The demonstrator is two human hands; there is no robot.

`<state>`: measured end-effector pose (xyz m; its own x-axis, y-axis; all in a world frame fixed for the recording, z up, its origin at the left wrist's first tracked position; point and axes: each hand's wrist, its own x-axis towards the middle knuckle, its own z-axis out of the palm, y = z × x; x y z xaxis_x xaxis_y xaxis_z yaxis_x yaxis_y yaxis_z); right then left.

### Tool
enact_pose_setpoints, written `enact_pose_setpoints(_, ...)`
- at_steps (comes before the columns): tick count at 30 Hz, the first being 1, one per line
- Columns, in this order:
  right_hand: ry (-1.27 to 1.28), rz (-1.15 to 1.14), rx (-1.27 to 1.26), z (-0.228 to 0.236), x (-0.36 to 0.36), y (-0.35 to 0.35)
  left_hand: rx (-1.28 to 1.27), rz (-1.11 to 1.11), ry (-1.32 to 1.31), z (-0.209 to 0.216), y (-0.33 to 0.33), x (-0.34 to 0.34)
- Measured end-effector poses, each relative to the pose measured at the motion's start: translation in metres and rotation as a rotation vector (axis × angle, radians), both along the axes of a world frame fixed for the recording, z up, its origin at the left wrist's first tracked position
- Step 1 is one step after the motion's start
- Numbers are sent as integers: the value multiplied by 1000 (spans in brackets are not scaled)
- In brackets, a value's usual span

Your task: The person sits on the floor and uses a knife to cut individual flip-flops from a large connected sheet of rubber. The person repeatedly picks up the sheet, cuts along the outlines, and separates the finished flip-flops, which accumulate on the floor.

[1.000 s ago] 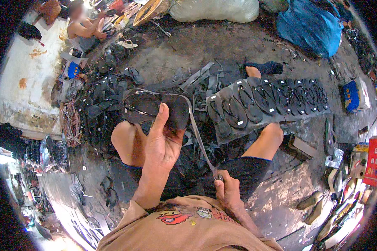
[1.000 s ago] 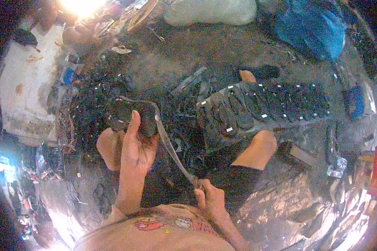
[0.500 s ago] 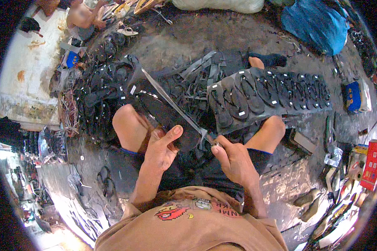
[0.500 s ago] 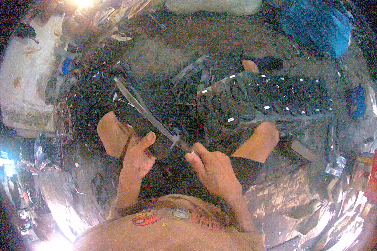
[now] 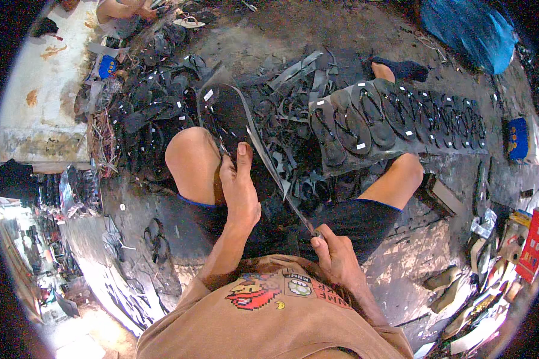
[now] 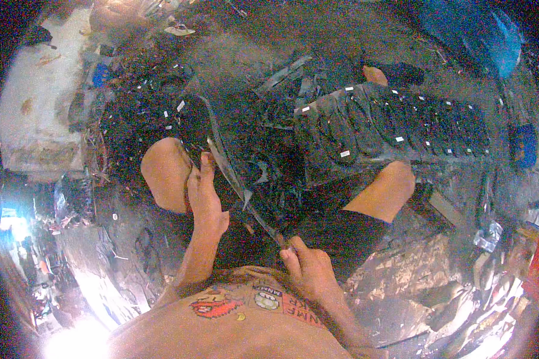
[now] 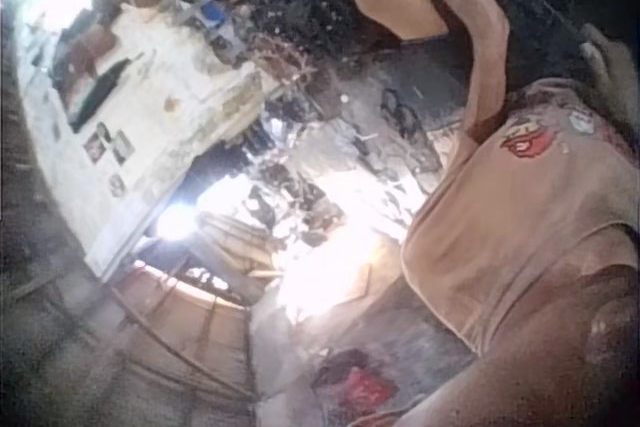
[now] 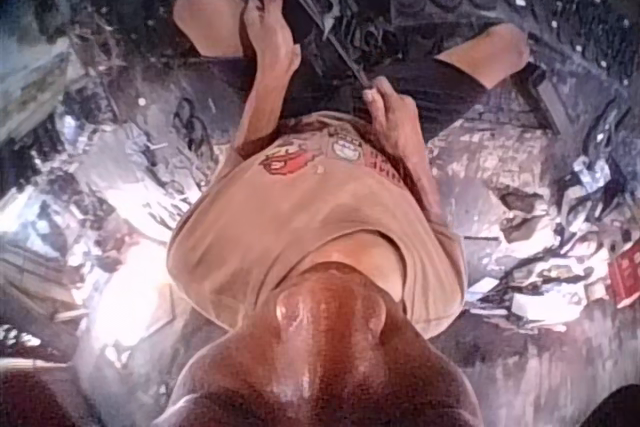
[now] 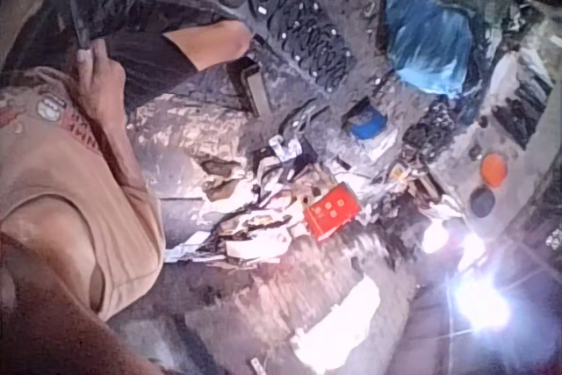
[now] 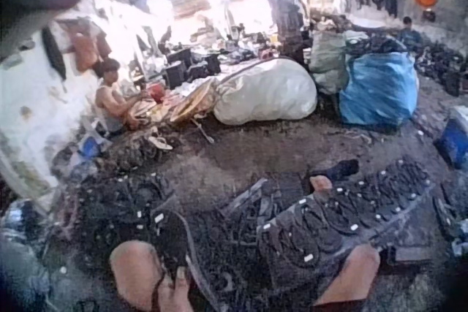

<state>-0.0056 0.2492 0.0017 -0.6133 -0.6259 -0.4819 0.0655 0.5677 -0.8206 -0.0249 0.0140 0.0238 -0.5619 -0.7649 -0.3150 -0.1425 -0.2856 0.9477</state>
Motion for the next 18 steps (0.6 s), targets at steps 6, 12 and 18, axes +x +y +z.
enact_pose_setpoints(6,155,-2,-155,-29,-36,-51,29,91,-168,-25,-10,14)
enact_pose_setpoints(12,344,-88,-167,-51,-82,-129,88,-38,-61,-7,-12,16)
enact_pose_setpoints(18,398,-440,-355,-69,-209,-177,44,-218,-108,-23,-10,48)
